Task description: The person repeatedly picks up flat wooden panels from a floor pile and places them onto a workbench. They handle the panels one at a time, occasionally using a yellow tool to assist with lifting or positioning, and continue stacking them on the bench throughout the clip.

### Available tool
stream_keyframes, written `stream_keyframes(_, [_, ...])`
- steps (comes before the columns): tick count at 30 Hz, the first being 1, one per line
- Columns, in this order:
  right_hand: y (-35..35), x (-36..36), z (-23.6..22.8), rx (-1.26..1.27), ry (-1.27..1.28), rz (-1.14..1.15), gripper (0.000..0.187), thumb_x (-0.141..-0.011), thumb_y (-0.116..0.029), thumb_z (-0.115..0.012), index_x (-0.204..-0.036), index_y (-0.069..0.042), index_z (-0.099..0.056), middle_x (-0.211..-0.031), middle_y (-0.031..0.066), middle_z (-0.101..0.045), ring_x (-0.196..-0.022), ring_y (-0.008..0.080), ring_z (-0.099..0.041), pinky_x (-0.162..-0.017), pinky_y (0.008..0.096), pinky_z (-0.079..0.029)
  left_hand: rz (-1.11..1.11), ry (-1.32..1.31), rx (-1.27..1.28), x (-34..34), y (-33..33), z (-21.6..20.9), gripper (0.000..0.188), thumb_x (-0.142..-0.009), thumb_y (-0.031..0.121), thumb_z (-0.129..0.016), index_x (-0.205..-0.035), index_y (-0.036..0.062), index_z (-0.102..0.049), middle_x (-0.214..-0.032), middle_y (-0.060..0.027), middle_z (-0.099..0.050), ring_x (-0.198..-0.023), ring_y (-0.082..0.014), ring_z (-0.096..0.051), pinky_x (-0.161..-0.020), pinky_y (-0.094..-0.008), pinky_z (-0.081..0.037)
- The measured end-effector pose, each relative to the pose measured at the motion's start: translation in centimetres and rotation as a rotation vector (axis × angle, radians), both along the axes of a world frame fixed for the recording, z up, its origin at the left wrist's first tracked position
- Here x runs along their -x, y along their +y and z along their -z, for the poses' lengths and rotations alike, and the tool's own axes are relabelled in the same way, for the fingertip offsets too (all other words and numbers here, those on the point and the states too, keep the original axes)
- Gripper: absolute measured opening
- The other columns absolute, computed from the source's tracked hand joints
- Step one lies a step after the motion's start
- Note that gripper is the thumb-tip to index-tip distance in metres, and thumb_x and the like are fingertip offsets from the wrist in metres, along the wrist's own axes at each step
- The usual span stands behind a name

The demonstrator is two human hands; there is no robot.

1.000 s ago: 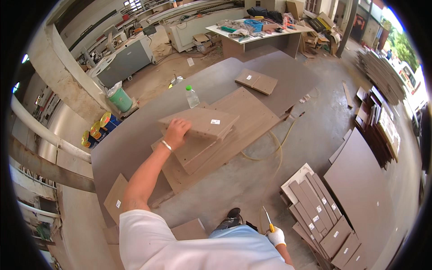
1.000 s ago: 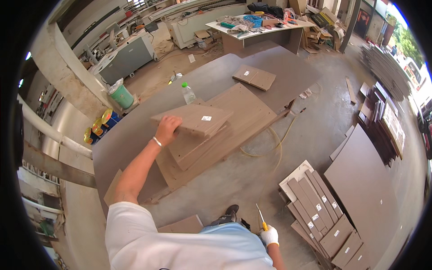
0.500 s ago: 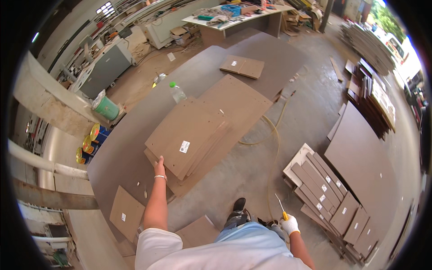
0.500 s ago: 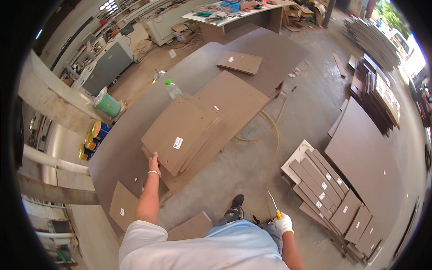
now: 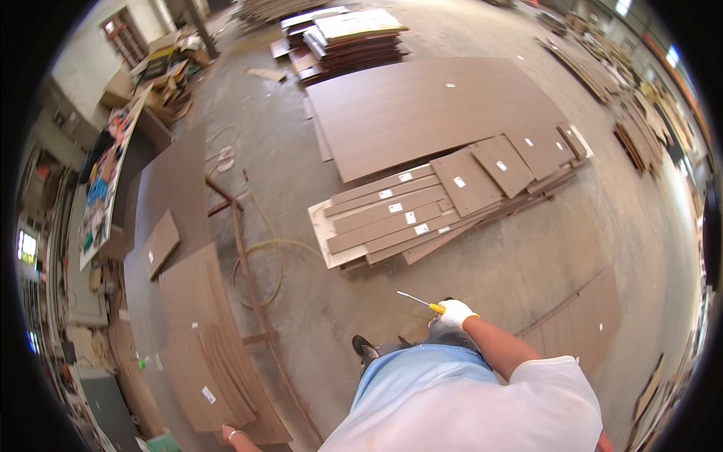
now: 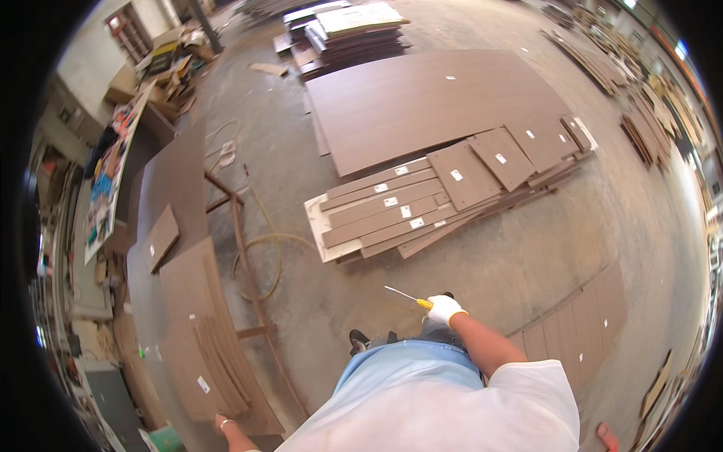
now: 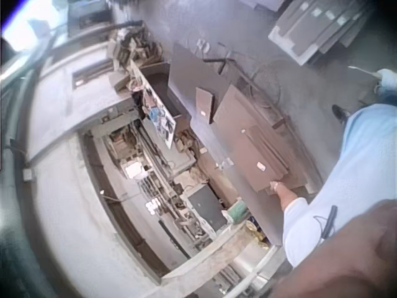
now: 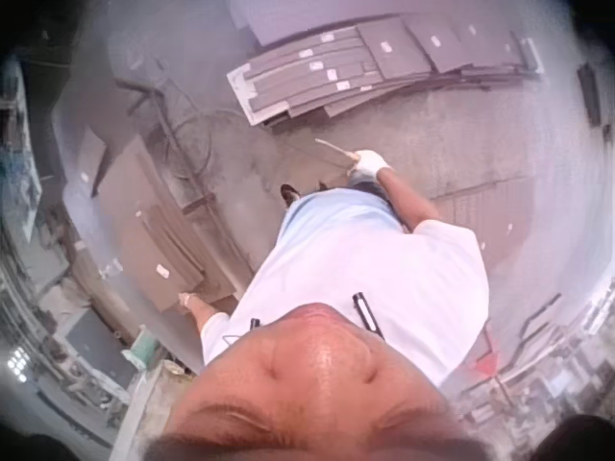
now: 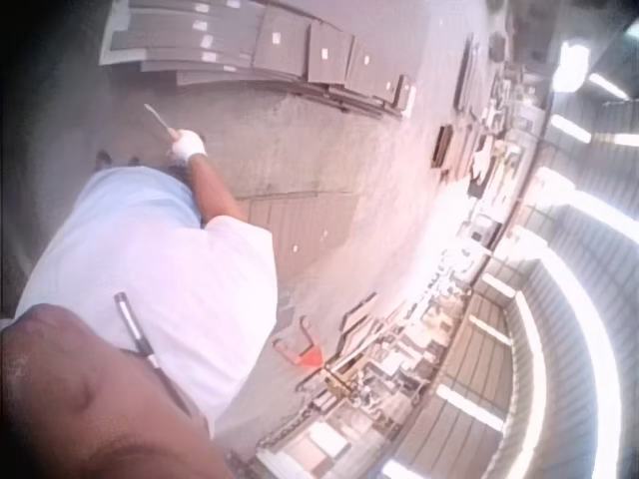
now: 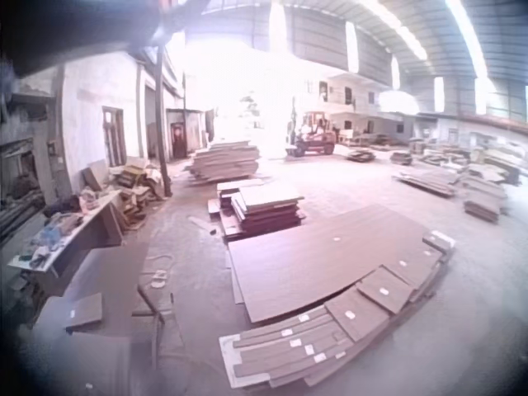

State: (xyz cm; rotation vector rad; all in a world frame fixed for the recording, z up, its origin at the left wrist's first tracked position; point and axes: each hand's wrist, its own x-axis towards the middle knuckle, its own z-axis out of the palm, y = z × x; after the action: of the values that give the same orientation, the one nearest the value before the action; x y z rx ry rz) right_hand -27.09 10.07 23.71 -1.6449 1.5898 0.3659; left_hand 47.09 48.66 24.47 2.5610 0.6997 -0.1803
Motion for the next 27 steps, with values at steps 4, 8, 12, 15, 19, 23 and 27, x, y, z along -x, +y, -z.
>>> stream_keyframes(4, [2.3,7.4,3.3,0.015,-0.155,0.126,0.032,-0.083,-0.038,-0.07,-0.1,-0.012,-0.073,-0.1,0.0188,-0.072,-0.096,0.0383,-0.068,-0.083,0.0432,-0.052,0.082,-0.328,0.119,13.3,-9.1,3.9,0.047,-0.095,0.03,-0.059,-0.127,-0.0035,-0.061,-0.128,-0.019,-0.064,-0.111,-0.0345,-0.066,-0.093,-0.0473,-0.052])
stream_keyframes(8, [2.9,14.5,5.0,-0.023,-0.335,0.223,0.028,-0.083,-0.021,-0.067,-0.108,-0.009,-0.071,-0.093,0.0163,-0.073,-0.088,0.0294,-0.07,-0.076,0.0386,-0.054,0.195,0.236,0.378,32.3,-22.6,11.9,0.043,-0.094,0.024,-0.058,-0.13,0.0013,-0.056,-0.129,-0.0175,-0.061,-0.11,-0.0373,-0.065,-0.089,-0.0534,-0.053])
stream_keyframes(12, [-0.1,22.1,0.7,-0.214,-0.946,0.591,0.043,-0.08,0.003,-0.063,-0.122,-0.004,-0.062,-0.107,0.0032,-0.068,-0.087,0.0138,-0.062,-0.072,0.027,-0.052,0.662,0.818,0.432,50.4,-38.4,16.0,0.05,-0.095,0.022,-0.058,-0.14,0.0086,-0.045,-0.138,-0.0144,-0.052,-0.11,-0.0435,-0.063,-0.083,-0.0609,-0.052])
stream_keyframes(15, [-3.3,28.1,-4.1,-0.288,-1.121,0.673,0.041,-0.083,0.002,-0.062,-0.123,-0.005,-0.063,-0.103,0.0032,-0.068,-0.082,0.0106,-0.061,-0.07,0.0261,-0.052,1.118,1.0,0.588,61.9,-49.5,15.0,0.041,-0.095,0.02,-0.057,-0.132,0.005,-0.052,-0.122,-0.0136,-0.062,-0.092,-0.0325,-0.069,-0.07,-0.0484,-0.057])
stream_keyframes(19, [-6.7,34.4,-5.4,-0.119,-0.926,0.866,0.025,-0.09,-0.012,-0.065,-0.114,-0.008,-0.067,-0.092,-0.001,-0.066,-0.073,0.0089,-0.059,-0.065,0.0261,-0.05,1.291,1.12,0.612,75.4,-62.1,12.6,0.03,-0.096,0.018,-0.055,-0.122,0.0037,-0.057,-0.102,-0.0109,-0.069,-0.075,-0.0238,-0.07,-0.056,-0.0374,-0.057])
stream_keyframes(23, [-6.6,38.3,3.5,-0.049,-0.599,1.176,0.021,-0.09,-0.024,-0.067,-0.105,-0.009,-0.069,-0.078,0.0038,-0.067,-0.069,0.0125,-0.064,-0.063,0.0311,-0.051,1.428,1.134,0.406,85.3,-69.4,15.3,0.03,-0.097,0.019,-0.053,-0.122,0.0037,-0.056,-0.105,-0.015,-0.069,-0.079,-0.0278,-0.071,-0.061,-0.0412,-0.059])
stream_keyframes(27, [-3.4,41.3,11.1,-0.079,-0.307,1.35,0.021,-0.089,-0.023,-0.068,-0.103,-0.007,-0.07,-0.076,0.0069,-0.067,-0.061,0.0157,-0.064,-0.058,0.0321,-0.052,1.362,1.258,0.244,96.2,-74.0,19.3,0.033,-0.098,0.021,-0.055,-0.126,0.0037,-0.057,-0.108,-0.0161,-0.07,-0.08,-0.0273,-0.072,-0.061,-0.0413,-0.06])
